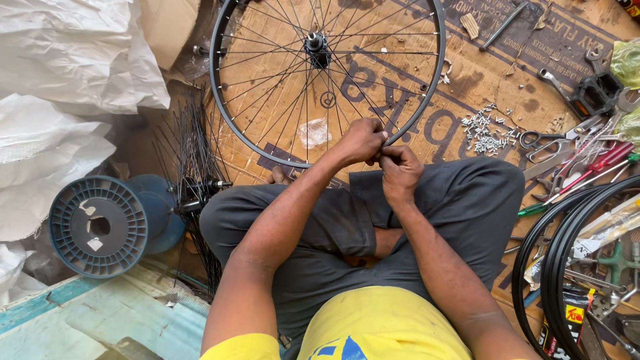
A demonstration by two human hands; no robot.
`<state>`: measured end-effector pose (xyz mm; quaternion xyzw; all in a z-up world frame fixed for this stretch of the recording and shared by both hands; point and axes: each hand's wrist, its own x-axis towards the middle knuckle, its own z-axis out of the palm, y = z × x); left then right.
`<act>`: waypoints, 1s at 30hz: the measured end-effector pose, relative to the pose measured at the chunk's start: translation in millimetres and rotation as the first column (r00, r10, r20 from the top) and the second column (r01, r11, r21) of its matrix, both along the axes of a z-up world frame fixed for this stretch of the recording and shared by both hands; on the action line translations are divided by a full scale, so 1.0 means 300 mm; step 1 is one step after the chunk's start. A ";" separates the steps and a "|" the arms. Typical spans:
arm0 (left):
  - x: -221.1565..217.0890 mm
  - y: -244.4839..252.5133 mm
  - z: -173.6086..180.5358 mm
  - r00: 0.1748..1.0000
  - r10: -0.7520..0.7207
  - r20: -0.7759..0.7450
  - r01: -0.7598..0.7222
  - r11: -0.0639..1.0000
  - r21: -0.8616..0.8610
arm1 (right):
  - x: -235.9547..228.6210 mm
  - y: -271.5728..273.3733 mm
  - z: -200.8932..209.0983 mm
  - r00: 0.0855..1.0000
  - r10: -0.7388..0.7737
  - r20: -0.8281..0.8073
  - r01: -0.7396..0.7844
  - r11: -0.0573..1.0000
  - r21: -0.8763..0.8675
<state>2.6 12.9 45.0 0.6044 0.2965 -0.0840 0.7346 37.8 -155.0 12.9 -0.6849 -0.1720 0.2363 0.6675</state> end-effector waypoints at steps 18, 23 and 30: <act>-0.010 0.016 -0.006 1.000 -0.020 0.013 0.021 0.999 -0.045 | 0.015 0.020 0.015 0.983 -0.039 0.178 0.054 0.995 -0.079; -0.019 -0.004 -0.015 0.998 0.017 0.067 -0.010 0.994 -0.106 | 0.043 -0.003 0.008 0.973 -0.074 0.219 0.097 0.991 -0.097; -0.012 -0.005 -0.030 0.996 0.026 0.082 -0.019 0.996 -0.091 | 0.057 -0.003 -0.059 0.986 -0.148 -0.077 0.157 0.979 0.128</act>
